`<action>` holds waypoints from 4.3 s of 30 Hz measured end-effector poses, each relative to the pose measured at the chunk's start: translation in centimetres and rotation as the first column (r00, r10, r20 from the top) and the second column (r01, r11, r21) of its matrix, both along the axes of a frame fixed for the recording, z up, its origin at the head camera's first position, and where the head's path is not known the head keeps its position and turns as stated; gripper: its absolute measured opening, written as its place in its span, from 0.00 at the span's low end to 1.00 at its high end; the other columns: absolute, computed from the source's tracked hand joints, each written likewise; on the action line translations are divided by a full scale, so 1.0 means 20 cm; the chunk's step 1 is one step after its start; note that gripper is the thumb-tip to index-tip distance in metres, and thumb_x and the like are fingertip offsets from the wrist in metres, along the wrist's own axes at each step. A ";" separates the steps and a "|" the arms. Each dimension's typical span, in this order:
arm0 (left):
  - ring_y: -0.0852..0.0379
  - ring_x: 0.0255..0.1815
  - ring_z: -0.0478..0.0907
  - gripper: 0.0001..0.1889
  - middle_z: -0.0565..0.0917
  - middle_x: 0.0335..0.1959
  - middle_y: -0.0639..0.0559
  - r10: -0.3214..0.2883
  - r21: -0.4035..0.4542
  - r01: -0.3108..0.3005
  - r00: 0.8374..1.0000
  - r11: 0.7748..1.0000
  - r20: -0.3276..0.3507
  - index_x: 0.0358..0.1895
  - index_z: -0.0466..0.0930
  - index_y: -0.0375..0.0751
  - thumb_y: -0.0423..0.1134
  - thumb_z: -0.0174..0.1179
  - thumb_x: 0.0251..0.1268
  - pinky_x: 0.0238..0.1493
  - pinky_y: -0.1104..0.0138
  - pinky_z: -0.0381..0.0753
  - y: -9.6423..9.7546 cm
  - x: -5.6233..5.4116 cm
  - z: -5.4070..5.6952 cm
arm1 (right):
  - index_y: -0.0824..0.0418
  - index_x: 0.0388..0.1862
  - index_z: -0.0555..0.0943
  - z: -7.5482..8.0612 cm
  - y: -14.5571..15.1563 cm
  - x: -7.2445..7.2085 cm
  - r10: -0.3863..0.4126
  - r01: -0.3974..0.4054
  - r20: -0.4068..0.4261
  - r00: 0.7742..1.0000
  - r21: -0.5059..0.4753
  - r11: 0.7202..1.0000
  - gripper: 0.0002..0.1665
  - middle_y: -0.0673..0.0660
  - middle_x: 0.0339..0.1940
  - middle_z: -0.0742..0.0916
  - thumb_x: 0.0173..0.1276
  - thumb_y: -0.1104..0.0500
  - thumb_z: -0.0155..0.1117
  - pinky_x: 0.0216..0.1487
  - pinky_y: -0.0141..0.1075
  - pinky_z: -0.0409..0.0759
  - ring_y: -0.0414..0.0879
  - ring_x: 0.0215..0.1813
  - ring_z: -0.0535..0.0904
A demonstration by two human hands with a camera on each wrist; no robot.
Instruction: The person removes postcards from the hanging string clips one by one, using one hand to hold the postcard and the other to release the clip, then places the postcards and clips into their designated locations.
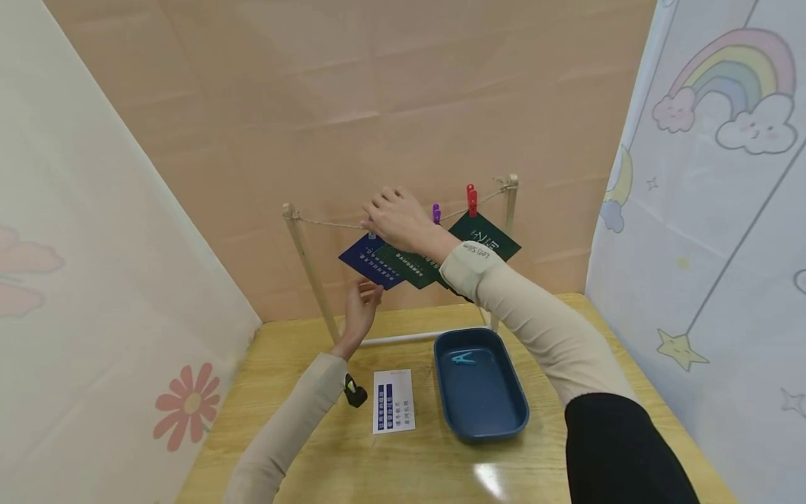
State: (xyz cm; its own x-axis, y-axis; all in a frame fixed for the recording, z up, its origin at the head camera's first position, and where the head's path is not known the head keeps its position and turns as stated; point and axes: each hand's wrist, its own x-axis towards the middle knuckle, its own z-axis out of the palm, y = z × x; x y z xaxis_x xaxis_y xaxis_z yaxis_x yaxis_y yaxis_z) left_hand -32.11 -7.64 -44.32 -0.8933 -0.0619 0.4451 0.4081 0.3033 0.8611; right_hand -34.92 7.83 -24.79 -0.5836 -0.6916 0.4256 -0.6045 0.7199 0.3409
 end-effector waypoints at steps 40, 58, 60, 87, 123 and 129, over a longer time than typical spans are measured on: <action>0.31 0.40 0.80 0.11 0.77 0.43 0.28 0.005 0.160 0.021 0.987 0.987 -0.159 0.53 0.72 0.23 0.24 0.54 0.72 0.42 0.46 0.85 0.02 0.01 0.01 | 0.60 0.52 0.82 0.07 -0.05 0.04 -0.039 0.065 0.196 0.980 -0.127 0.990 0.16 0.57 0.50 0.82 0.74 0.50 0.61 0.54 0.47 0.64 0.55 0.55 0.71; 0.37 0.38 0.82 0.07 0.80 0.40 0.34 -0.023 0.160 0.044 0.991 0.986 -0.130 0.49 0.75 0.28 0.29 0.54 0.74 0.43 0.53 0.87 0.01 0.01 -0.02 | 0.59 0.49 0.83 0.06 -0.07 0.04 -0.077 0.109 0.205 0.976 -0.147 0.983 0.14 0.57 0.47 0.82 0.72 0.51 0.65 0.48 0.44 0.63 0.53 0.49 0.72; 0.37 0.38 0.82 0.08 0.80 0.40 0.34 -0.022 0.164 0.043 0.991 0.986 -0.129 0.49 0.75 0.28 0.30 0.54 0.74 0.43 0.53 0.87 0.01 0.01 -0.02 | 0.59 0.48 0.83 0.07 -0.07 0.04 -0.074 0.106 0.203 0.976 -0.151 0.983 0.14 0.57 0.47 0.82 0.71 0.52 0.66 0.47 0.44 0.63 0.53 0.49 0.72; 0.24 0.41 0.79 0.08 0.76 0.41 0.21 -0.041 0.184 0.063 0.992 0.981 -0.119 0.50 0.71 0.17 0.20 0.51 0.71 0.46 0.38 0.81 0.02 0.13 0.10 | 0.60 0.43 0.84 0.07 -0.07 0.06 -0.040 0.071 0.187 0.981 -0.166 0.984 0.12 0.56 0.42 0.84 0.66 0.55 0.72 0.46 0.42 0.66 0.52 0.45 0.74; 0.29 0.41 0.80 0.09 0.77 0.41 0.26 -0.024 0.174 0.039 0.996 0.984 -0.087 0.51 0.72 0.21 0.24 0.52 0.73 0.45 0.42 0.83 -0.02 0.03 -0.02 | 0.65 0.31 0.79 0.04 -0.04 0.08 0.107 -0.124 -0.067 0.992 -0.364 0.923 0.06 0.59 0.31 0.82 0.60 0.70 0.69 0.39 0.42 0.69 0.53 0.34 0.76; 0.27 0.41 0.79 0.09 0.77 0.42 0.25 -0.020 0.168 0.037 0.995 0.985 -0.101 0.51 0.71 0.19 0.22 0.51 0.73 0.45 0.41 0.82 -0.01 0.04 -0.03 | 0.65 0.33 0.79 0.05 -0.03 0.10 0.100 -0.119 -0.071 0.992 -0.360 0.926 0.07 0.59 0.32 0.82 0.59 0.69 0.70 0.39 0.42 0.68 0.53 0.35 0.75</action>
State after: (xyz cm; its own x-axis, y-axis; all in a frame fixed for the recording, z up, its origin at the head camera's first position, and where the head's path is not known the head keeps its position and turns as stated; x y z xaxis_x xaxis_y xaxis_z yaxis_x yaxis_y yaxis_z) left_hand -31.40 -7.92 -44.96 -0.8480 -0.1194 0.5164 0.4999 0.1437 0.8541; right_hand -32.97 7.18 -23.81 -0.4844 -0.5429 0.6859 -0.6755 0.7304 0.1010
